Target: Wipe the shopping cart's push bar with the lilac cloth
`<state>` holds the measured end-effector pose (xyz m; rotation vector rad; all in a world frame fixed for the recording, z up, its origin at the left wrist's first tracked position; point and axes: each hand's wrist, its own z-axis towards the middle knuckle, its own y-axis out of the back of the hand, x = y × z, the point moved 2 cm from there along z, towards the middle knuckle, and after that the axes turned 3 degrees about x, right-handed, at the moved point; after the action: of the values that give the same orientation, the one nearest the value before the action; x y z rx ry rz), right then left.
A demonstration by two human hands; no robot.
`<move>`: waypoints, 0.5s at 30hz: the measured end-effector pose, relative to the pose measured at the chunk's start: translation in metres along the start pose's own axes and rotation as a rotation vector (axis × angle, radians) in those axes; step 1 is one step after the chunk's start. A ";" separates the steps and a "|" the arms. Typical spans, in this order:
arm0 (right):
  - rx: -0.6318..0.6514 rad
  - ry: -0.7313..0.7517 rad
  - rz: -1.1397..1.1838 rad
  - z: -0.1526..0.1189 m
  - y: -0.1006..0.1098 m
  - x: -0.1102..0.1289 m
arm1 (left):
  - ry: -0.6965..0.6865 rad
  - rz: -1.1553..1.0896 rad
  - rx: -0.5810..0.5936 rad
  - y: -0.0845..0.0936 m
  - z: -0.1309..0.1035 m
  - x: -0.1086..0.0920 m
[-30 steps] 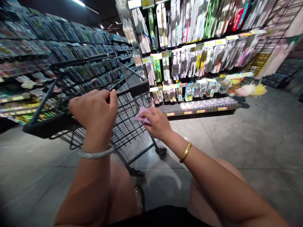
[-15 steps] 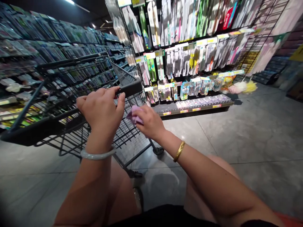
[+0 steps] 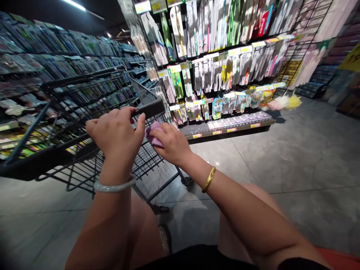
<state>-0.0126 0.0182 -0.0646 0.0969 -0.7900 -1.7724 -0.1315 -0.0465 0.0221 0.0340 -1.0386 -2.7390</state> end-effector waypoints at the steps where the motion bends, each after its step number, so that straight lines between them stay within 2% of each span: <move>1: -0.004 0.022 0.012 0.001 0.001 0.004 | -0.001 0.015 0.000 0.000 0.000 0.000; 4: -0.171 0.026 0.062 0.010 0.017 0.006 | -0.002 0.058 -0.012 0.001 0.000 -0.002; 6: -0.303 -0.010 0.069 0.017 0.029 0.000 | -0.001 0.076 -0.026 0.000 0.001 -0.003; 8: -0.381 -0.057 0.061 0.021 0.034 -0.007 | 0.000 0.098 -0.035 0.000 0.001 -0.004; 10: -0.398 -0.105 0.062 0.022 0.032 -0.009 | -0.003 0.126 -0.038 -0.002 0.002 -0.004; 12: -0.360 -0.119 0.071 0.021 0.024 -0.004 | -0.007 0.151 -0.040 -0.003 0.003 -0.004; 15: -0.260 -0.023 0.086 0.020 0.015 0.012 | -0.009 0.178 -0.040 -0.005 0.005 -0.003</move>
<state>-0.0137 0.0150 -0.0369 -0.1286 -0.5659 -1.7816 -0.1299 -0.0390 0.0220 -0.0729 -0.9401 -2.6003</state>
